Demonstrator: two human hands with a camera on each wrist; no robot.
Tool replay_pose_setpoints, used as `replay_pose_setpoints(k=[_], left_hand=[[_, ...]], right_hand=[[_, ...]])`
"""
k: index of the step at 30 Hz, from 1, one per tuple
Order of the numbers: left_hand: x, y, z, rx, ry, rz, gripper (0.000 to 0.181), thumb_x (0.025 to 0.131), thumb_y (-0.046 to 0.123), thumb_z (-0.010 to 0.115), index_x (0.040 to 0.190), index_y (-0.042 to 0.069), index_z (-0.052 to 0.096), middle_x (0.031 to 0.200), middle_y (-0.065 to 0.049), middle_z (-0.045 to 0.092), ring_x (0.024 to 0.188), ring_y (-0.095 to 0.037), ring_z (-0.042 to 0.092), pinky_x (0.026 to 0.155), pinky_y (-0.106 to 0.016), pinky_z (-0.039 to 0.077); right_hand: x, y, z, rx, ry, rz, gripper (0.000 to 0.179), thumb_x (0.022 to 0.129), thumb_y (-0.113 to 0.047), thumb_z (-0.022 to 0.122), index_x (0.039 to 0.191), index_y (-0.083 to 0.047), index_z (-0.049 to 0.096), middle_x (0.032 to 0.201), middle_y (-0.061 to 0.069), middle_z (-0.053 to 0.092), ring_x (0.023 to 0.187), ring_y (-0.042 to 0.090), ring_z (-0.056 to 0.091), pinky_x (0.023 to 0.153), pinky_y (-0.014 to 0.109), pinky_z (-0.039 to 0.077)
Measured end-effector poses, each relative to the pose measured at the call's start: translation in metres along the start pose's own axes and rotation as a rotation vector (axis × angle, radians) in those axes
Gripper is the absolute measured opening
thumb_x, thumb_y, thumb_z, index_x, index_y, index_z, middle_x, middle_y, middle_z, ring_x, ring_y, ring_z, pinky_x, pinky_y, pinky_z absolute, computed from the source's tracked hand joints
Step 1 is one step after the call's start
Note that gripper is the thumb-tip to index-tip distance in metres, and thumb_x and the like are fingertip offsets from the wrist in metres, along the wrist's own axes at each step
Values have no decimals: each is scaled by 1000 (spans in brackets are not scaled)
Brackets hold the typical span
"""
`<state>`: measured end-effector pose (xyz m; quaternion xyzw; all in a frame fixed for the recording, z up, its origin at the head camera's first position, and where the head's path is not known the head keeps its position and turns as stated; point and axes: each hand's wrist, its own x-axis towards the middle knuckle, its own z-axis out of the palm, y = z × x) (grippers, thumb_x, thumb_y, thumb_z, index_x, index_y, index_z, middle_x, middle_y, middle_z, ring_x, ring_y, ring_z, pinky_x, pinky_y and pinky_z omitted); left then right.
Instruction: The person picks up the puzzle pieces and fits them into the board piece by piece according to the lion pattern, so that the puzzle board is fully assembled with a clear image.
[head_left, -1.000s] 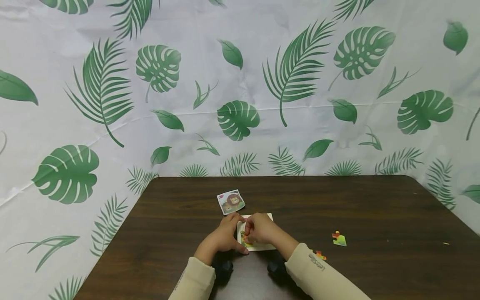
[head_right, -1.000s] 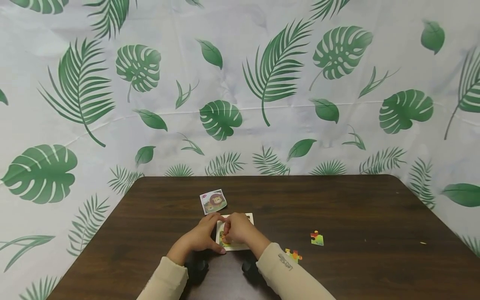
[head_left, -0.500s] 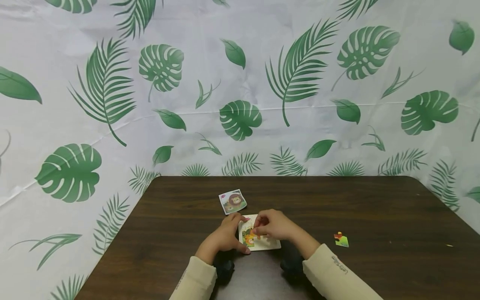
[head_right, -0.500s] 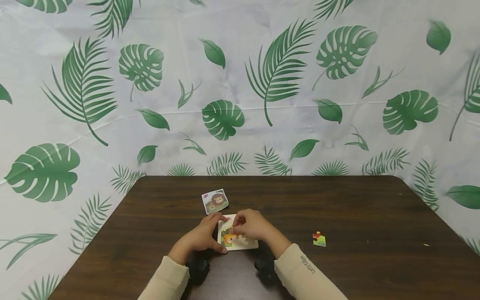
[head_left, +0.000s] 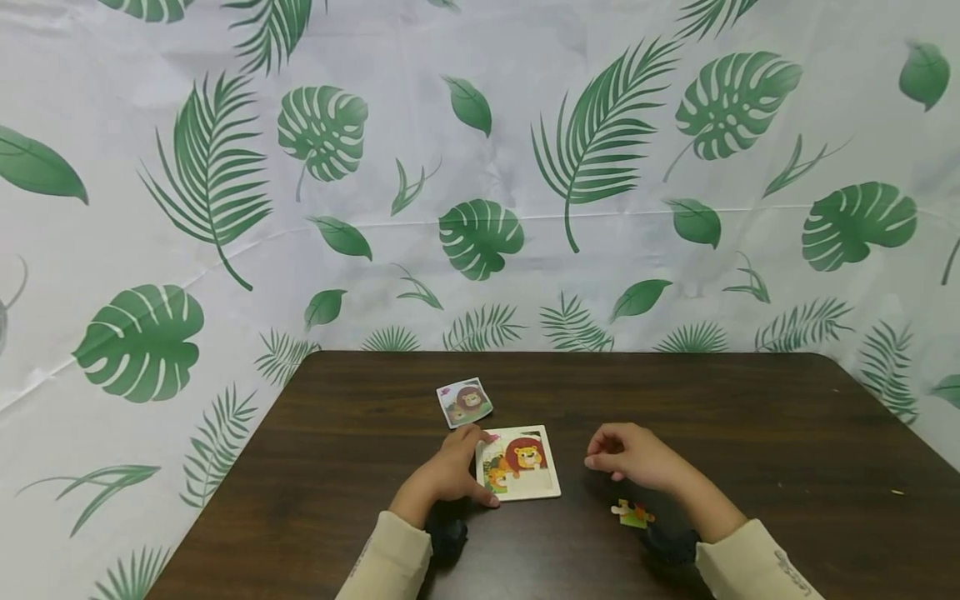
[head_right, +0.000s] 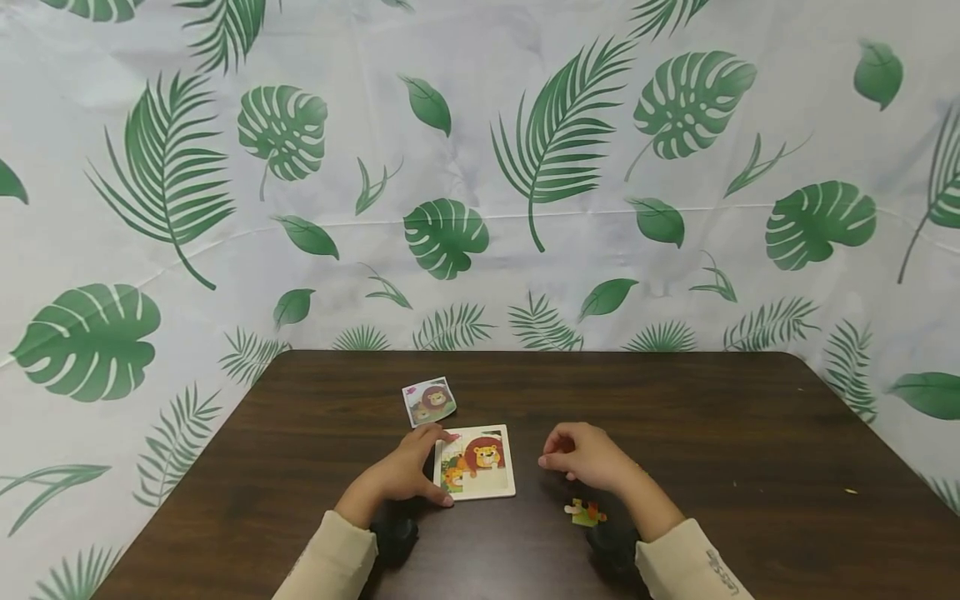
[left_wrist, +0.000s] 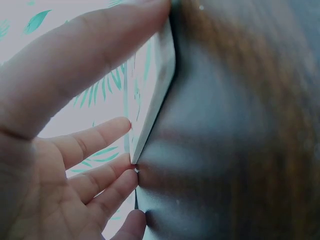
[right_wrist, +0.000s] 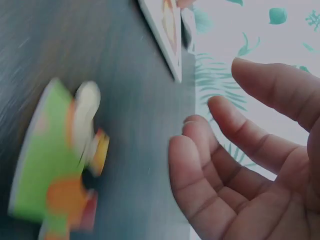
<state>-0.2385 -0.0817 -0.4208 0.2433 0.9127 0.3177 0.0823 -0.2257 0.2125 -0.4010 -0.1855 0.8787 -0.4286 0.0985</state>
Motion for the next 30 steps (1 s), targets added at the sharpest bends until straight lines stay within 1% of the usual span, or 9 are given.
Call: replay_pose_setpoints(k=[8, 11, 17, 19, 23, 26, 30], left_hand=[[0, -1, 2, -1, -3, -11, 76, 60, 23, 87, 121, 1, 46, 132, -17, 35, 121, -36, 32, 98, -51, 30], [0, -1, 2, -1, -2, -6, 76, 60, 23, 87, 120, 1, 46, 131, -17, 36, 119, -36, 33, 98, -51, 31], [0, 0, 2, -1, -1, 0, 75, 60, 23, 87, 119, 1, 46, 129, -16, 37, 118, -35, 34, 96, -51, 32], [0, 0, 2, -2, -1, -1, 75, 60, 23, 87, 119, 2, 46, 129, -16, 36, 118, -35, 34, 96, -51, 32], [0, 0, 2, -1, 2, 2, 75, 60, 23, 87, 119, 1, 46, 130, -16, 36, 119, -35, 34, 97, -51, 32], [0, -1, 2, 1, 3, 1, 75, 60, 23, 87, 119, 1, 46, 130, -16, 36, 119, -35, 34, 97, -51, 31], [0, -1, 2, 5, 3, -2, 76, 60, 23, 87, 120, 1, 46, 130, -16, 36, 120, -35, 33, 98, -51, 31]], right_hand=[[-19, 11, -10, 6, -81, 44, 24, 80, -19, 71, 91, -2, 57, 77, 4, 56, 67, 21, 55, 55, 34, 50], [-24, 13, -13, -3, -91, 70, 27, 77, -17, 74, 91, -1, 56, 77, 4, 52, 65, 19, 52, 54, 33, 48], [-33, 15, -15, -73, -76, 108, 29, 68, -9, 77, 87, -3, 56, 75, 5, 49, 60, 17, 48, 48, 30, 44], [-36, 16, -15, -87, -76, 105, 29, 67, -7, 78, 85, -3, 56, 74, 5, 49, 59, 17, 49, 48, 29, 43], [-40, 20, -15, -126, -78, 71, 31, 62, -8, 79, 84, -5, 57, 73, 4, 50, 61, 16, 49, 50, 27, 41], [-41, 22, -14, -172, -78, 41, 34, 59, -12, 82, 83, -7, 57, 74, 2, 52, 66, 15, 47, 55, 26, 40], [-42, 24, -13, -198, -83, 33, 37, 58, -17, 85, 82, -8, 58, 75, 1, 52, 68, 17, 47, 58, 27, 40]])
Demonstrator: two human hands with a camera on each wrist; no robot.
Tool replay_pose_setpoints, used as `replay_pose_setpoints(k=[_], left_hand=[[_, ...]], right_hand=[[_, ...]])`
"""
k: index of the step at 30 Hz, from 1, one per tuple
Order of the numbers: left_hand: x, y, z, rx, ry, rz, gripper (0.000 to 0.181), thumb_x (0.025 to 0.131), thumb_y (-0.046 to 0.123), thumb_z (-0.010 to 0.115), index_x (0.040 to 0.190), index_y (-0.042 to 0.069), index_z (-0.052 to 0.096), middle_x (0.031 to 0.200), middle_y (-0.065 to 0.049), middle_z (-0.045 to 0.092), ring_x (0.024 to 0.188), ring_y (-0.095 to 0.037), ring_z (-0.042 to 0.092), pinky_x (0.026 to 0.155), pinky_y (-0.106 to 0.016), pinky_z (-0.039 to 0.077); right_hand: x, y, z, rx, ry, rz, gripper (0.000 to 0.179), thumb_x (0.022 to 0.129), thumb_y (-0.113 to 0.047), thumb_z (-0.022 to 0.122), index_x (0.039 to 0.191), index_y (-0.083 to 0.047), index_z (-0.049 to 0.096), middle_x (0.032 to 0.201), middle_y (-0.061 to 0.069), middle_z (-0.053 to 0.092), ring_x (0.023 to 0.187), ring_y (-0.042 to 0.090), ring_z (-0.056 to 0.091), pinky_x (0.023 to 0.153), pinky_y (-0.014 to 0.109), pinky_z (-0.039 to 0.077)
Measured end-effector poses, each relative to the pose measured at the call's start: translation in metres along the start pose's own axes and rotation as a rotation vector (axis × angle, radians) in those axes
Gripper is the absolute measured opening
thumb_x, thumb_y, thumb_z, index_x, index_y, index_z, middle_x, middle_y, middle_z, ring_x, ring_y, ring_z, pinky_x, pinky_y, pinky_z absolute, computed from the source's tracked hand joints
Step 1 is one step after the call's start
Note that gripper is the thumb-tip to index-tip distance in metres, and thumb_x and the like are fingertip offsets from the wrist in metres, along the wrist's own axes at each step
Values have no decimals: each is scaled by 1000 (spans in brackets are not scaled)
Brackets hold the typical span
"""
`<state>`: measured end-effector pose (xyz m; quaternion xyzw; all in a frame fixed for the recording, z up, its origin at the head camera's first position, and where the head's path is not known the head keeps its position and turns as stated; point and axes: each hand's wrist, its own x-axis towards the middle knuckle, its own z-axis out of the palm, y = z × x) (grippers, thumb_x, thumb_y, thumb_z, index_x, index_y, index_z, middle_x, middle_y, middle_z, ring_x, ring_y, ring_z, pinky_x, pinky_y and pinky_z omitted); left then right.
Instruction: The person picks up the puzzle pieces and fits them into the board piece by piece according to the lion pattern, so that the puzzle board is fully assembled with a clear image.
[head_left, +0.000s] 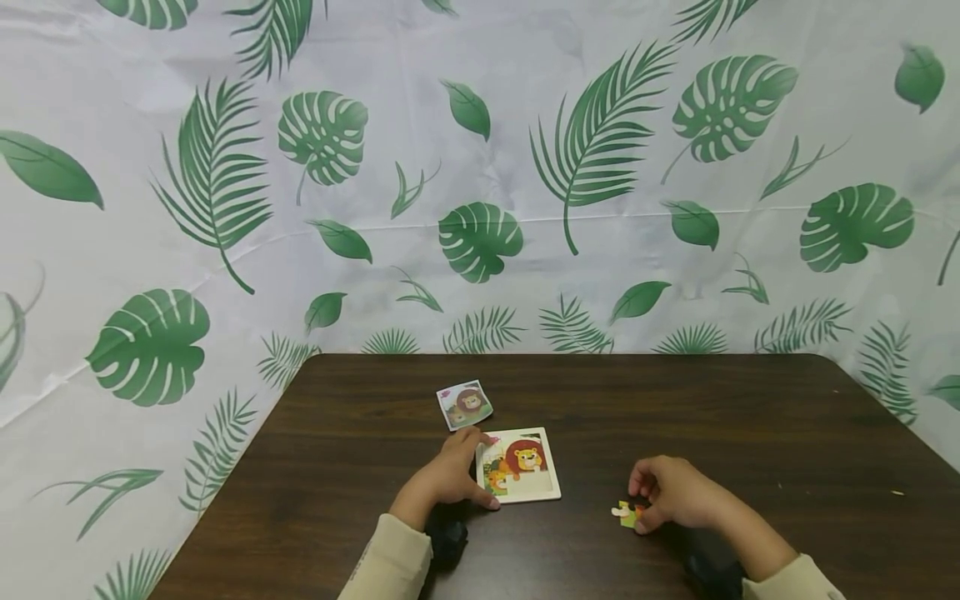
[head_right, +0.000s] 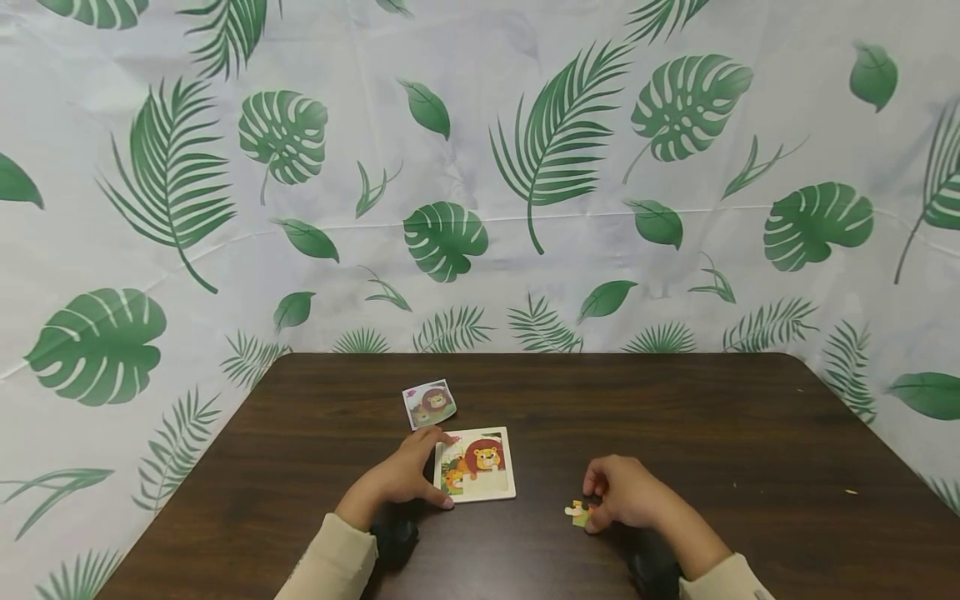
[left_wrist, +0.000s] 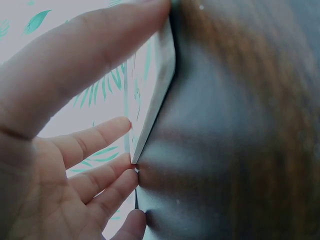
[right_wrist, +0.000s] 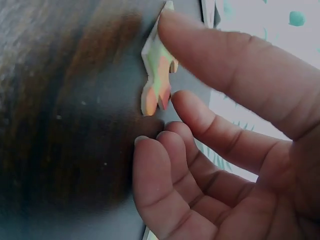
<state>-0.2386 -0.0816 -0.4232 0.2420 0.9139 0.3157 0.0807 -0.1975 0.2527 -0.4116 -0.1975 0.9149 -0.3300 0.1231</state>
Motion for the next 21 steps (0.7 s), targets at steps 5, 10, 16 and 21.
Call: replay_pose_setpoints(k=[5, 10, 16, 21], left_hand=[[-1, 1, 0, -1, -7, -8, 77, 61, 24, 87, 121, 1, 46, 132, -16, 35, 121, -35, 32, 98, -52, 30], [-1, 2, 0, -9, -7, -10, 77, 61, 23, 87, 121, 1, 45, 131, -17, 35, 120, -35, 33, 98, -51, 31], [-1, 1, -1, -10, -4, -6, 76, 61, 23, 87, 120, 1, 46, 128, -15, 37, 118, -34, 34, 97, -50, 32], [0, 1, -1, -10, -6, -14, 76, 61, 24, 87, 121, 1, 46, 130, -16, 36, 119, -34, 34, 97, -50, 32]], right_hand=[[-1, -1, 0, 3, -1, 26, 36, 58, -15, 85, 79, -8, 57, 73, 2, 52, 67, 19, 46, 56, 29, 39], [-1, -2, 1, -1, 4, 45, 35, 57, -13, 85, 76, -8, 57, 71, 2, 52, 66, 19, 46, 56, 30, 39], [-1, -2, 2, -20, 15, 52, 35, 57, -12, 86, 74, -8, 56, 70, 2, 52, 66, 19, 46, 56, 31, 39], [-1, -4, 2, -17, 16, 55, 37, 57, -12, 86, 74, -7, 54, 69, 2, 51, 63, 18, 45, 54, 30, 37]])
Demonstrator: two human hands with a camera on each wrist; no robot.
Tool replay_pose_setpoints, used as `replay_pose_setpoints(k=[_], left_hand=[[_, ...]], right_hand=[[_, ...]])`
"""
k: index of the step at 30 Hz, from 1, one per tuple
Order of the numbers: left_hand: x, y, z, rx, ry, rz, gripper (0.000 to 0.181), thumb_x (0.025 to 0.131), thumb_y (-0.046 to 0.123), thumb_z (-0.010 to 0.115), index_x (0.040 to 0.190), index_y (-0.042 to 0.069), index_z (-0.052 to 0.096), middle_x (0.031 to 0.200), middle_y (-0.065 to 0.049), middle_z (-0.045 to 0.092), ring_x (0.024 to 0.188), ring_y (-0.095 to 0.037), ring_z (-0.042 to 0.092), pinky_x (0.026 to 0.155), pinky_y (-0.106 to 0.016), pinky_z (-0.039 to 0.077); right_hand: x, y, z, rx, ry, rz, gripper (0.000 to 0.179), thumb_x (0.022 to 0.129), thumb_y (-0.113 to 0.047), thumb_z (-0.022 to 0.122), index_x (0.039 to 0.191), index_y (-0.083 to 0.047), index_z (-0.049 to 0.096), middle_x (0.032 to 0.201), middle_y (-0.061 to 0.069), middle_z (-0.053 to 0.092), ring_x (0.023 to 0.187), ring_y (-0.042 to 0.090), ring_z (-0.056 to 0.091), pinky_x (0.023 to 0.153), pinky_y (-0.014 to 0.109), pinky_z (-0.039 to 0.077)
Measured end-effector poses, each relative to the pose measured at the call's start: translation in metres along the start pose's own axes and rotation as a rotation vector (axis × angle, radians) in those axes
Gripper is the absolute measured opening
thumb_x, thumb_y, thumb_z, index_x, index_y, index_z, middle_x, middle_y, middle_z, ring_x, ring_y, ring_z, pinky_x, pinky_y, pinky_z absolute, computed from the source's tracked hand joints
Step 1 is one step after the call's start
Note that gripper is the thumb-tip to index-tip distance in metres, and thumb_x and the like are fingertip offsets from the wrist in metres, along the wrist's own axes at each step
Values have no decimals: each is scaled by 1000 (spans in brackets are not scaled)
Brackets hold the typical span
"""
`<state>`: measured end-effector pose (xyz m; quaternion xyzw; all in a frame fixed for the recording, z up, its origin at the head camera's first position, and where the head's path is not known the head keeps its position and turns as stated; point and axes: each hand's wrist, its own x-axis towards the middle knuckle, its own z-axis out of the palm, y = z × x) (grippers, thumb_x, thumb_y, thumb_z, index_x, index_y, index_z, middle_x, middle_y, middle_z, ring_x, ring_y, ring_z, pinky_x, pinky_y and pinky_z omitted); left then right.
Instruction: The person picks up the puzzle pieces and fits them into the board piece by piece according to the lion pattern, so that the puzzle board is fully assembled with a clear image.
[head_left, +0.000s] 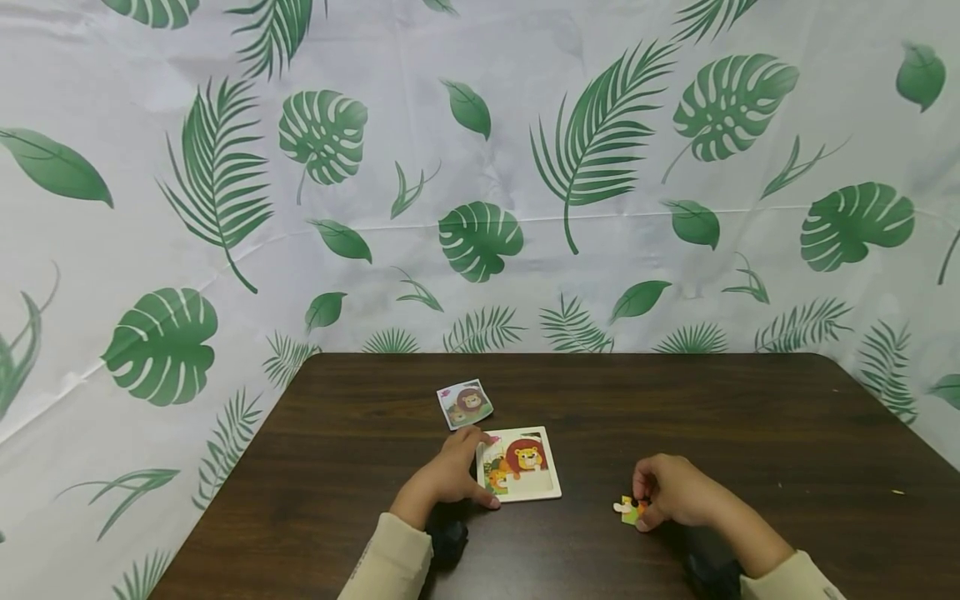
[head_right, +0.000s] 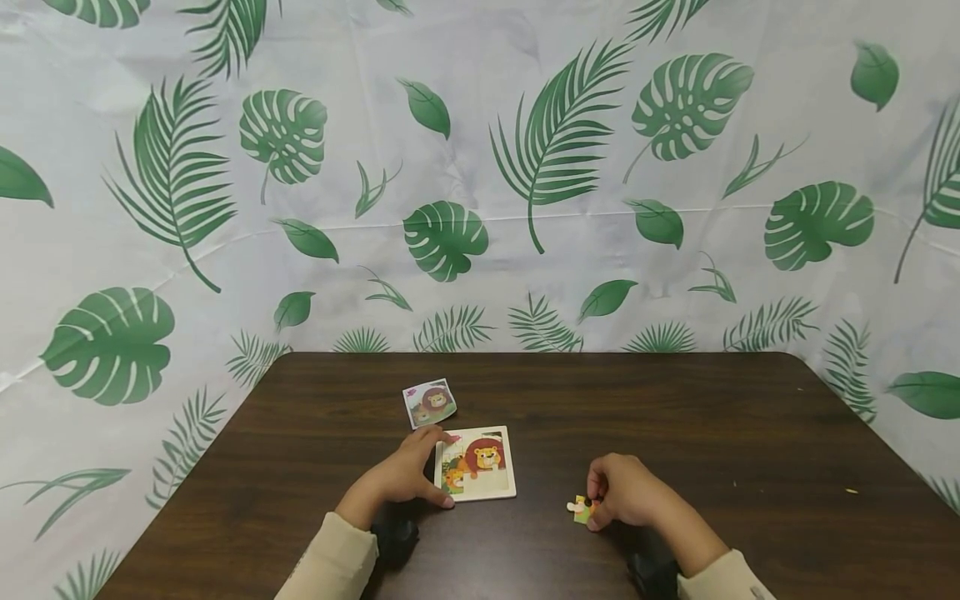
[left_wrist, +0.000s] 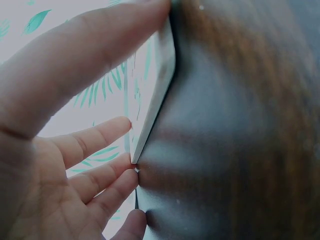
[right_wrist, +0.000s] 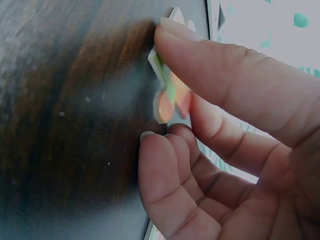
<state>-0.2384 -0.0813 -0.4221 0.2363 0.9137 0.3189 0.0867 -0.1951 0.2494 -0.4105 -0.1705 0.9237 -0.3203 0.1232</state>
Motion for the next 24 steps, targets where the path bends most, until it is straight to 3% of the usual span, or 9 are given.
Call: replay_pose_setpoints(k=[15, 24], left_hand=[[0, 1, 0, -6, -3, -9, 76, 61, 23, 87, 121, 1, 46, 132, -17, 35, 120, -35, 33, 98, -51, 31], [1, 0, 0, 0, -5, -13, 77, 61, 24, 87, 122, 2, 46, 132, -17, 35, 120, -35, 32, 98, -51, 31]], right_hand=[[8, 3, 3, 65, 25, -109, 31, 62, -10, 82, 75, -9, 53, 68, -2, 53, 59, 11, 48, 52, 25, 40], [15, -6, 4, 216, 9, -133, 26, 69, 3, 73, 85, -3, 54, 73, 4, 56, 62, 12, 53, 51, 27, 46]])
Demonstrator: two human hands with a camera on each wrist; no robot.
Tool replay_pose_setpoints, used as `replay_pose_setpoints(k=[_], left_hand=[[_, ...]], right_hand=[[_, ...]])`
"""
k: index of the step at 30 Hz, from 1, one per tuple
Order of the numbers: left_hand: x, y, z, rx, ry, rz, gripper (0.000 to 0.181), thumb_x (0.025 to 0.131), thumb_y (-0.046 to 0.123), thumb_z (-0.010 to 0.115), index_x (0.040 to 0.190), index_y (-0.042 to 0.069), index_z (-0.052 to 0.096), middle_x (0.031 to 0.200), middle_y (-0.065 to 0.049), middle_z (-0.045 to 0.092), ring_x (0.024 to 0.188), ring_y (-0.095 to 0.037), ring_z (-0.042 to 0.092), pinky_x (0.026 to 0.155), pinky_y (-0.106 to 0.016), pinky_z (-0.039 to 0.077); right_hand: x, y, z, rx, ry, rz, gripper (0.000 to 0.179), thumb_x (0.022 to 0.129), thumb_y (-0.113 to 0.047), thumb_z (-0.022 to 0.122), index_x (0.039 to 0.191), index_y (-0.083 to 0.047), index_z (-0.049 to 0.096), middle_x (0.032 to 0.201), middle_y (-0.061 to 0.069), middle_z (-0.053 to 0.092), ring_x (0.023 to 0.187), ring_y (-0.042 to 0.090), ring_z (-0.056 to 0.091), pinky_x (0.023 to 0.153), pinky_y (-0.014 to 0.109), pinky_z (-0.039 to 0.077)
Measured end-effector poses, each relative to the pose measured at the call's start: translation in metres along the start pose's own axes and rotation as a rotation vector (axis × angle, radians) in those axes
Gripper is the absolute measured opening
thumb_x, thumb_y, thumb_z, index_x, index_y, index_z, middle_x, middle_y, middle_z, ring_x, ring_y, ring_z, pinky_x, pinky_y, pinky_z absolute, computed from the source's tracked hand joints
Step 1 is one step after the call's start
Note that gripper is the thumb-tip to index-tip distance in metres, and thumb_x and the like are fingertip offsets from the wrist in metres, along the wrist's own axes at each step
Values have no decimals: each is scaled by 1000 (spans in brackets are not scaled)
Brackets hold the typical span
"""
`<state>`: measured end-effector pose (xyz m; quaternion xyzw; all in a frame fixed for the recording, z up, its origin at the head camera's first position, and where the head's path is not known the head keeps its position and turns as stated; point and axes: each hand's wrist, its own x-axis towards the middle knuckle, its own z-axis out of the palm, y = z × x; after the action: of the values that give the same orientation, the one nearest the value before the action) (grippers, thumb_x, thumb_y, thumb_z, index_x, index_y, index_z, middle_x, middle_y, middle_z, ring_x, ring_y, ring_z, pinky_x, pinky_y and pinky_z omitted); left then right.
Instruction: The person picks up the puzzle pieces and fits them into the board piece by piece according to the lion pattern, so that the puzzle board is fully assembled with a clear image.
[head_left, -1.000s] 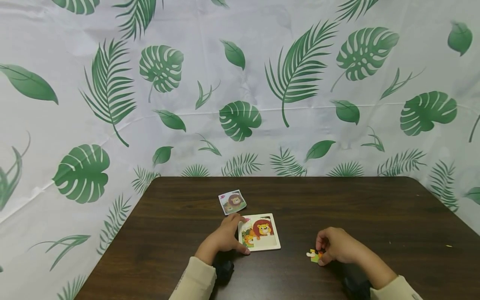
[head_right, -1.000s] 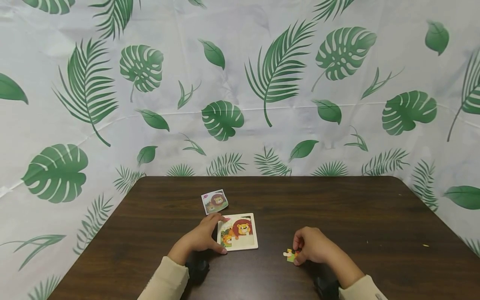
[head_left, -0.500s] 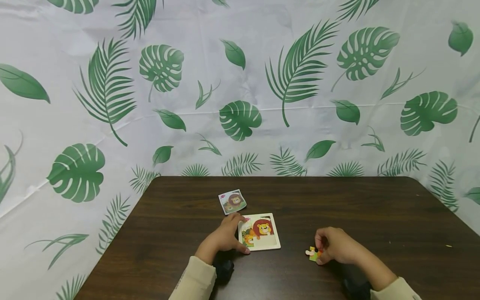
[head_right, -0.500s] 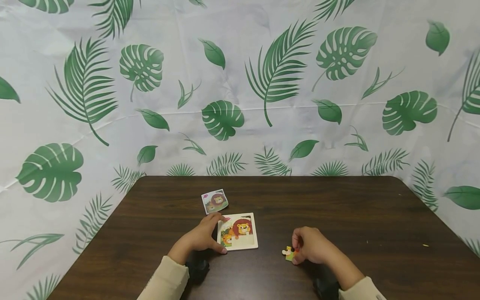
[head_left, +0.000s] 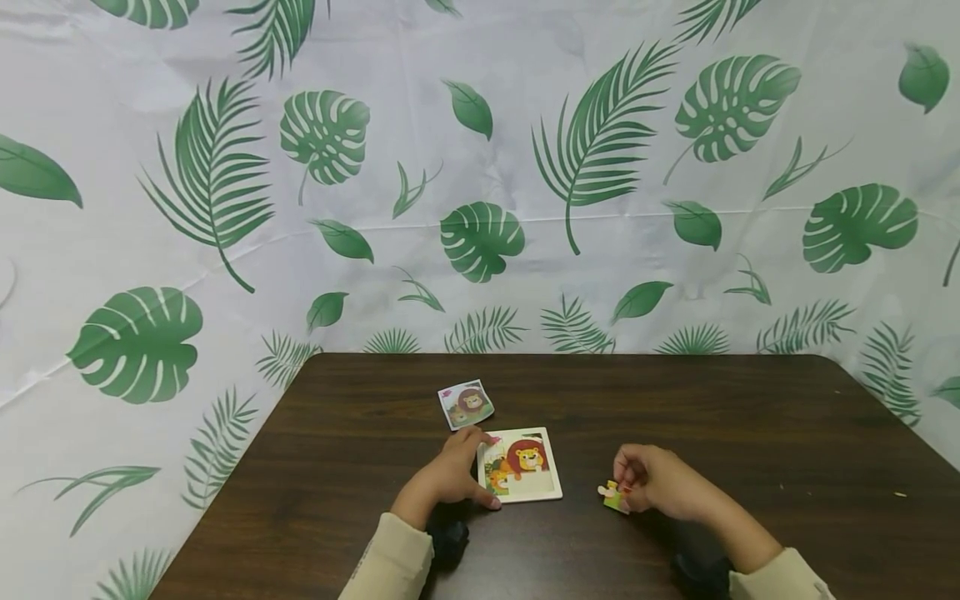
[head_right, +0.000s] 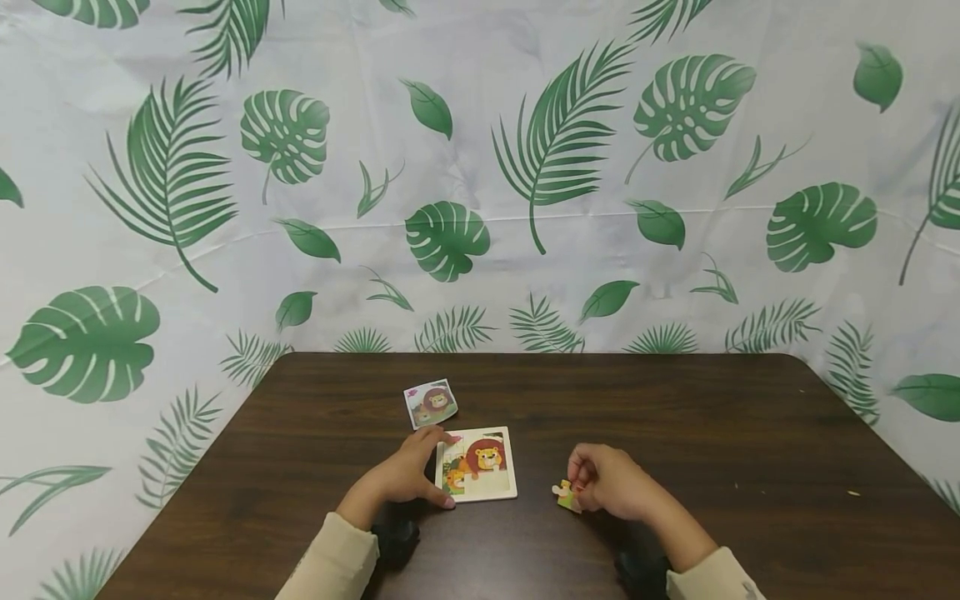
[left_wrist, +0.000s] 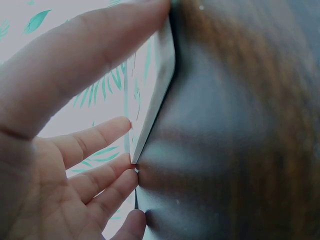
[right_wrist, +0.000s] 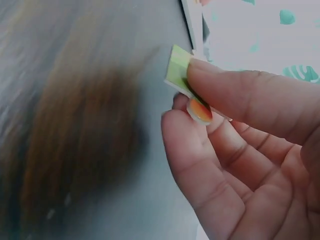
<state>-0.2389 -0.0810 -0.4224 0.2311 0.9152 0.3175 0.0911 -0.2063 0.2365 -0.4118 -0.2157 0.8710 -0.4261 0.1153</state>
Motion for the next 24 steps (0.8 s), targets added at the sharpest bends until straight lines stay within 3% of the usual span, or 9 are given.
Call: replay_pose_setpoints(k=[9, 24], left_hand=[[-1, 1, 0, 0, 0, -8, 76, 61, 23, 87, 122, 2, 46, 132, -16, 35, 120, -35, 33, 98, -51, 31], [0, -1, 0, 12, 6, 11, 76, 61, 24, 87, 121, 2, 47, 131, -15, 36, 120, -34, 33, 98, -50, 32]], right_hand=[[18, -15, 12, 42, 48, -37, 16, 78, 7, 65, 89, -2, 58, 74, 7, 54, 61, 17, 55, 53, 33, 50], [53, -37, 35, 67, 33, -92, 8, 84, -3, 64, 91, -1, 60, 79, 5, 56, 68, 19, 55, 58, 34, 52]])
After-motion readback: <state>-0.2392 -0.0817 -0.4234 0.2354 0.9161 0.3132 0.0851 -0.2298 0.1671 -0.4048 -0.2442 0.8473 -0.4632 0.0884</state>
